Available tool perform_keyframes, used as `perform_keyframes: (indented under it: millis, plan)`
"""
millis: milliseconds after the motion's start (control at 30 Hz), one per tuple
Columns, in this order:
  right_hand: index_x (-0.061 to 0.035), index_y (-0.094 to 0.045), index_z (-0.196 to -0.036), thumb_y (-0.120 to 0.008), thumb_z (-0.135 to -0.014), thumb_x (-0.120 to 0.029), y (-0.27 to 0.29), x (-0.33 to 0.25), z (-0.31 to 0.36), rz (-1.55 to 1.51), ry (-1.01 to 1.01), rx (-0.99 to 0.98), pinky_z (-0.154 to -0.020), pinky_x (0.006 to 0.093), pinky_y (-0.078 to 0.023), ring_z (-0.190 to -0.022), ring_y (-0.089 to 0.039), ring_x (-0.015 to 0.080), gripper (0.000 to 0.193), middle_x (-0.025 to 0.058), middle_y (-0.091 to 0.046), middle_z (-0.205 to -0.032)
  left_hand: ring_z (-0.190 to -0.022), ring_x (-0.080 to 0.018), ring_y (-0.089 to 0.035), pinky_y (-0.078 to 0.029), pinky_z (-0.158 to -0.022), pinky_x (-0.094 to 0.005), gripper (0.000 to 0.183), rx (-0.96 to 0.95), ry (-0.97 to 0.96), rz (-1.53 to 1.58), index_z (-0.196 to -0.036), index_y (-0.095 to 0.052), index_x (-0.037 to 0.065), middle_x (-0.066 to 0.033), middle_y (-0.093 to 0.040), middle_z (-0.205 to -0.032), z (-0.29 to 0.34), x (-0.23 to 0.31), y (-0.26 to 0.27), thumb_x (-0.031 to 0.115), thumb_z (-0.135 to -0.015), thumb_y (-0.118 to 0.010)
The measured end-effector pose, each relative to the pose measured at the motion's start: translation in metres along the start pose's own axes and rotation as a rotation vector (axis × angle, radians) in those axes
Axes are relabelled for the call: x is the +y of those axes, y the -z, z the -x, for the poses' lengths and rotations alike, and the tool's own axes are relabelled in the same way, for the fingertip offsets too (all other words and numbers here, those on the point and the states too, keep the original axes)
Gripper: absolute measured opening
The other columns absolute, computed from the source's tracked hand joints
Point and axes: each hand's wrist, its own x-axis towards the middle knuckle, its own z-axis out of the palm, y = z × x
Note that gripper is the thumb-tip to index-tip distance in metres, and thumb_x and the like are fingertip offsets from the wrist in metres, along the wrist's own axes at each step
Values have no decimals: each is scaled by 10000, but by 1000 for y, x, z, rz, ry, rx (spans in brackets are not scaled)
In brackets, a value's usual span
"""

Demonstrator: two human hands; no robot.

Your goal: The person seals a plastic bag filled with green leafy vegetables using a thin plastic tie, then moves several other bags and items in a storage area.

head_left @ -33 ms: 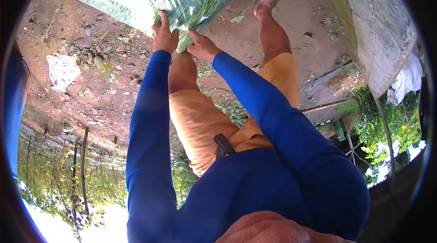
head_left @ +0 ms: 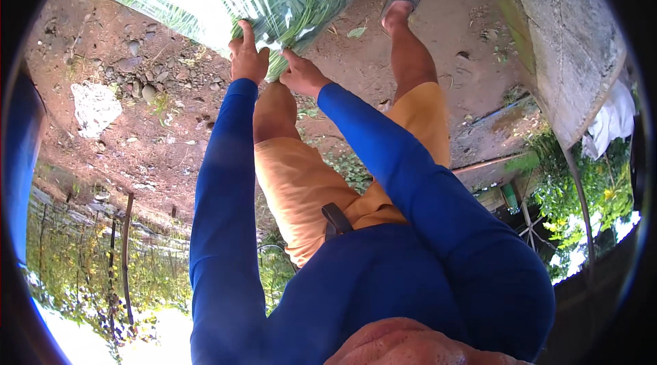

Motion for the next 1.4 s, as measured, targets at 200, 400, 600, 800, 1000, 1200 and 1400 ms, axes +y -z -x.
perform_keyframes:
  millis: [200, 400, 600, 800, 1000, 1200, 1400]
  plan:
    - [10, -362, -1512, -552, -833, -134, -10, 21, 2, 166, -45, -26, -876, 500, -527, -953, -690, 417, 720, 279, -703, -999, -1202, -540, -522, -484, -1014, -528, 1240, -69, 92, -54, -1635, -33, 105, -380, -412, -1363, 3, 46, 9, 397, -764, -866]
    - [3, -378, -1485, -554, -824, -129, -4, 11, 2, 142, -85, -107, -921, 548, -519, -1045, -658, 470, 697, 320, -672, -1132, -1241, -586, -474, -483, -1035, -557, 1348, -23, 224, -141, -1606, 43, 20, -398, -340, -1406, -2, 62, -2, 415, -713, -887]
    - [-5, -416, -1453, -576, -839, -144, 8, 6, 5, 230, -111, -142, -895, 558, -539, -1054, -664, 461, 650, 323, -664, -1144, -1402, -537, -268, -398, -1087, -602, 1222, 242, -21, -178, -1617, -125, 89, -332, -276, -1502, -5, 62, -17, 379, -705, -885]
    - [-30, -398, -1480, -584, -853, -133, 8, 4, 6, 333, -75, -177, -866, 545, -555, -1020, -678, 456, 663, 325, -631, -1194, -1456, -616, -134, -291, -1127, -714, 1078, 286, -217, -30, -1593, -287, 185, -308, -177, -1602, -12, 39, -20, 431, -727, -881]
    - [-50, -400, -1486, -546, -881, -121, 35, -2, -6, 456, -67, -284, -877, 550, -537, -1024, -682, 440, 626, 301, -676, -1127, -1455, -615, -167, -307, -1145, -681, 899, 247, -205, -94, -1563, -373, 168, -302, -185, -1610, -14, 46, -17, 429, -819, -804]
    - [-37, -602, -1244, -577, -884, -179, 71, -61, -26, 560, 241, -161, -891, 539, -529, -1020, -681, 435, 388, 242, -716, -1090, -1479, -575, -164, -279, -1182, -626, 878, 309, -69, 89, -1571, -345, 96, -334, -174, -1613, -2, 42, 21, 373, -858, -775]
    - [-19, -211, -1614, -591, -874, -209, 75, -165, -89, 439, 243, -24, -871, 413, -585, -929, -718, 332, 854, 234, -705, -1120, -1431, -533, -306, -339, -1169, -532, 856, 426, 105, 211, -1554, -344, 39, -350, -279, -1560, -23, 17, 63, 290, -856, -770]
